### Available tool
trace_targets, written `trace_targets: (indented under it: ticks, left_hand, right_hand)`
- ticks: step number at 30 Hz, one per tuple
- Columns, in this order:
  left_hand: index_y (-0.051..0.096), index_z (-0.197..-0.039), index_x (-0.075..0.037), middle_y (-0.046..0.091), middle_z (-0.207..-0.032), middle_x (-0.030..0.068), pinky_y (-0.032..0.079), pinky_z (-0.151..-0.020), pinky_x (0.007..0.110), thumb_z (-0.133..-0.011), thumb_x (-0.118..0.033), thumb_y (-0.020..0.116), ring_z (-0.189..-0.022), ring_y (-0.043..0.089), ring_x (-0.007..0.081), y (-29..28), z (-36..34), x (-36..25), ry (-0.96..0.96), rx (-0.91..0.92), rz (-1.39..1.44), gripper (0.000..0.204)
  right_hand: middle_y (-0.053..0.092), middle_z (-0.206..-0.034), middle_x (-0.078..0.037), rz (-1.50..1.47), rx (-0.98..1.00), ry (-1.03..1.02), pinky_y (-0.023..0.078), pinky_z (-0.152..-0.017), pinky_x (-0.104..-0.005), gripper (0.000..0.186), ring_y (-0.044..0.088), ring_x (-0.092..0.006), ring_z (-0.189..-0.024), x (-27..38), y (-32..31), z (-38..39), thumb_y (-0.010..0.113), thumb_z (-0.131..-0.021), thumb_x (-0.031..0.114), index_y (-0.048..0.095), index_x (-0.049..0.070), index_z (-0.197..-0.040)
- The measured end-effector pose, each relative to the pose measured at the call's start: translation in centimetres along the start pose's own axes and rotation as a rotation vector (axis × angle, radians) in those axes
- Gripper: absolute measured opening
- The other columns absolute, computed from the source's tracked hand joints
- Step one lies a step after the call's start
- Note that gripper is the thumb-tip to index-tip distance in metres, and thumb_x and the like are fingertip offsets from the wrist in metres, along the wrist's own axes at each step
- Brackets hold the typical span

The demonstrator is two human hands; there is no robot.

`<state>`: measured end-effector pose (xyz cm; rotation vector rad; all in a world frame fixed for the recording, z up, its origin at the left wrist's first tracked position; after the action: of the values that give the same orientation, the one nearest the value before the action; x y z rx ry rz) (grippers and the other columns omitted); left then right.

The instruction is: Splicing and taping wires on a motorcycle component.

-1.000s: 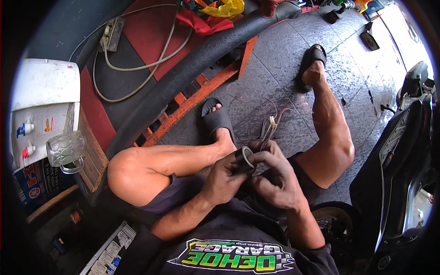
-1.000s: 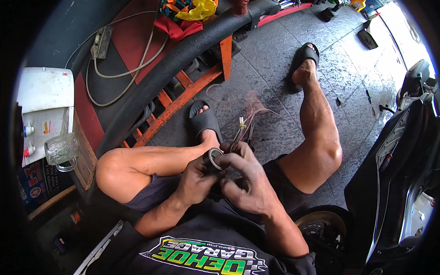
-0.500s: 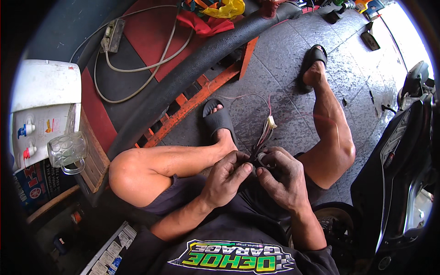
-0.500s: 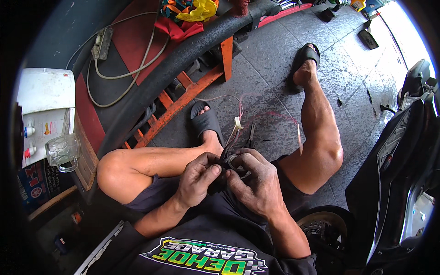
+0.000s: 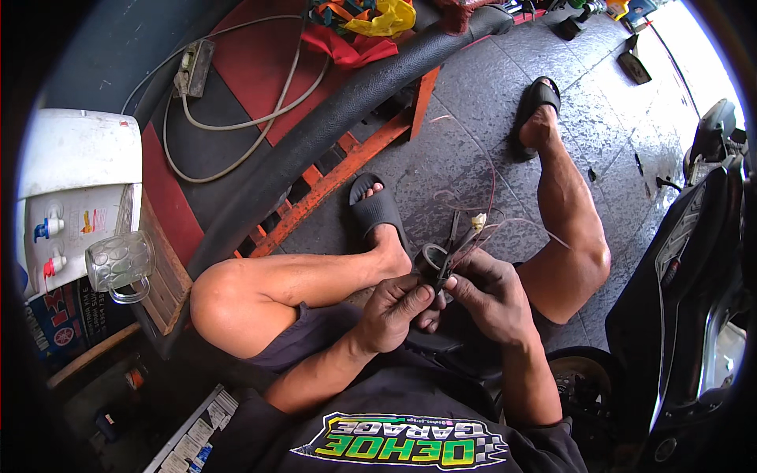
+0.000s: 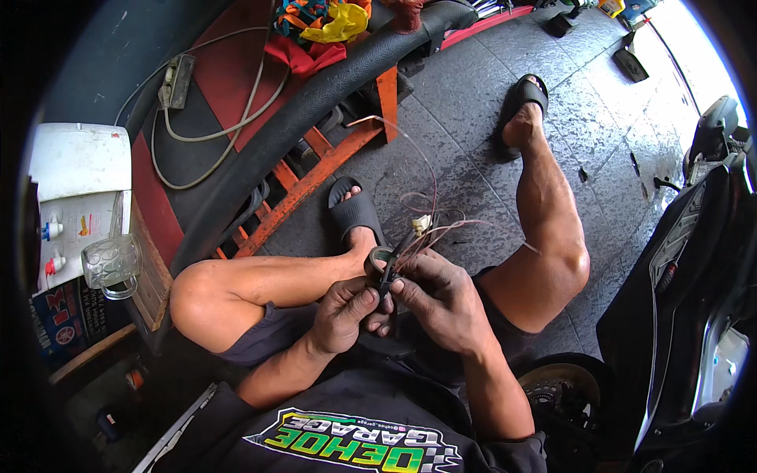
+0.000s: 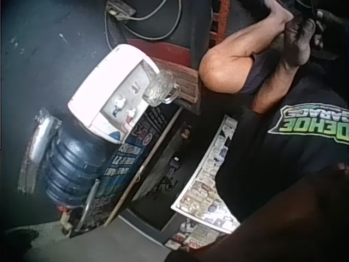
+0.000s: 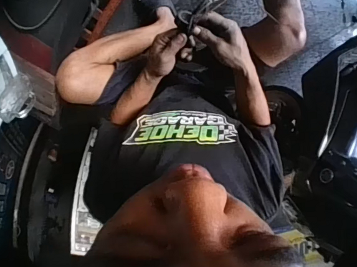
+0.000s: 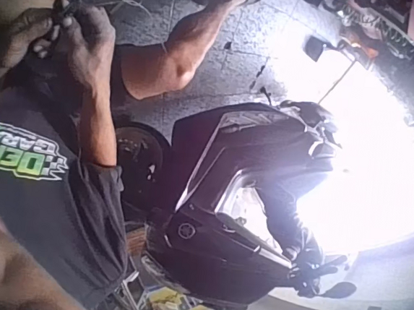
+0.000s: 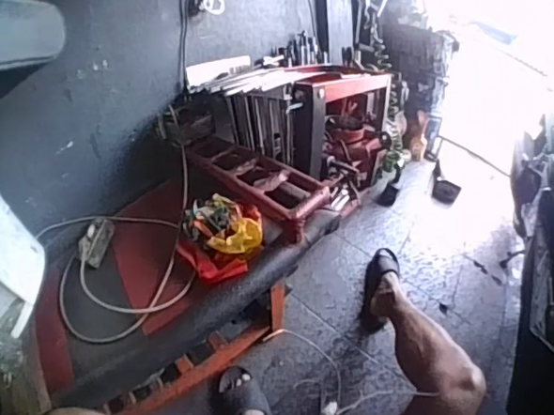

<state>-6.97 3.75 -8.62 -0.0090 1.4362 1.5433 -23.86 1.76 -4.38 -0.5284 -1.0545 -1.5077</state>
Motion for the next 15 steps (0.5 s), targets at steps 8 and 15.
trace_targets:
  ticks: [8,15]
  left_hand:
    - [0.064,-0.103,0.002,0.059,-0.081,0.0038,0.052,-0.064,0.031,-0.103,-0.026,0.054,-0.065,0.053,0.0111,0.5,-0.2,-0.7,-0.117,-0.013,0.114,0.029]
    - [0.063,-0.104,0.002,0.056,-0.071,0.0043,0.051,-0.062,0.031,-0.102,-0.026,0.052,-0.063,0.054,0.0133,0.9,-0.4,-0.6,-0.163,-0.105,0.132,0.031]
  right_hand:
    - [0.064,-0.094,-0.003,-0.174,-0.125,-0.165,0.05,-0.076,-0.0237,0.01,0.059,-0.0075,-0.085,-2.0,0.9,-0.2,0.065,-0.093,-0.001,0.057,0.001,-0.099]
    - [0.065,-0.088,-0.005,0.166,-0.289,-0.236,0.051,-0.076,-0.027,0.017,0.062,-0.0103,-0.084,-1.9,0.3,0.6,0.07,-0.087,-0.002,0.053,0.001,-0.09]
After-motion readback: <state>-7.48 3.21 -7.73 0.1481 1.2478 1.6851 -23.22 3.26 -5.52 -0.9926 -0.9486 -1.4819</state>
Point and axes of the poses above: each hand's wrist, its own z-axis away from the middle knuckle, its own y-axis out of the palm, x = y × z, the point moved 2 cm from there along -z, towards the middle knuckle
